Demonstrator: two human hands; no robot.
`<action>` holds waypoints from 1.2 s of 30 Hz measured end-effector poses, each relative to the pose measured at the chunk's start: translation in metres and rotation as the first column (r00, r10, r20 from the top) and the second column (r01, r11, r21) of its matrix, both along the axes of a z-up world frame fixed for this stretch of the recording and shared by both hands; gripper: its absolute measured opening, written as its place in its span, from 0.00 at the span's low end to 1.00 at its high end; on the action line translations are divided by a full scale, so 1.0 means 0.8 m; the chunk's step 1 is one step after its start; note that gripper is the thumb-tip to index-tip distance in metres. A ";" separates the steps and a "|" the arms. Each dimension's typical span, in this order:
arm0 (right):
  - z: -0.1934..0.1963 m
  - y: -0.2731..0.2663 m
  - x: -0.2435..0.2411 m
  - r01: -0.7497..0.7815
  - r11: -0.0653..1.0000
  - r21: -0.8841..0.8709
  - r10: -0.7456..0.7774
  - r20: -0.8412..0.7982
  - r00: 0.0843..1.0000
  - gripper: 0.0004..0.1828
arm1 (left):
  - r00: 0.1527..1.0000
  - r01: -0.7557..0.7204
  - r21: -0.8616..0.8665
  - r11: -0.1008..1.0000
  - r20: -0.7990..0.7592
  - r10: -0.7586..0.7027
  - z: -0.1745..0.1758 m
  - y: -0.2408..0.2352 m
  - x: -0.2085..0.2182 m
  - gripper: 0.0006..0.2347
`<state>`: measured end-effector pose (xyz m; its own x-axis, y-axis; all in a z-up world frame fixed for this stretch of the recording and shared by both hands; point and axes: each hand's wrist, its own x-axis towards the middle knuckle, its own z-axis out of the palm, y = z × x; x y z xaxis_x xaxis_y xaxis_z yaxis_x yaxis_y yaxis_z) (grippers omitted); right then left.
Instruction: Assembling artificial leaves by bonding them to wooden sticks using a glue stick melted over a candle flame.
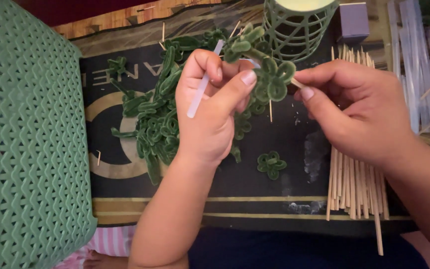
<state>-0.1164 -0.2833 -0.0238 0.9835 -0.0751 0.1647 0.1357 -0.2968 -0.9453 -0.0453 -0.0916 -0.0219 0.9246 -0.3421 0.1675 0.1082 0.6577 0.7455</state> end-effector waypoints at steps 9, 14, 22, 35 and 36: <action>-0.006 -0.003 -0.001 0.007 0.999 -0.032 -0.005 0.065 0.998 0.09 | 0.996 -0.085 0.071 0.994 0.031 0.082 -0.005 -0.005 -0.005 0.13; -0.006 -0.002 -0.003 0.021 0.998 -0.063 -0.015 0.104 0.995 0.09 | 0.988 -0.131 0.114 0.985 0.100 0.120 -0.004 -0.010 -0.013 0.13; -0.013 0.005 -0.003 0.087 0.995 0.054 -0.091 0.078 0.993 0.06 | 0.986 -0.135 0.126 0.983 0.114 0.121 0.001 -0.013 -0.019 0.13; -0.023 0.005 -0.001 0.136 0.989 0.065 -0.141 0.069 0.988 0.10 | 0.984 -0.096 0.226 0.969 0.167 0.058 0.015 -0.006 -0.029 0.16; -0.023 0.005 -0.001 0.134 0.989 0.060 -0.138 0.070 0.988 0.10 | 0.983 -0.085 0.241 0.967 0.178 0.042 0.016 -0.005 -0.030 0.16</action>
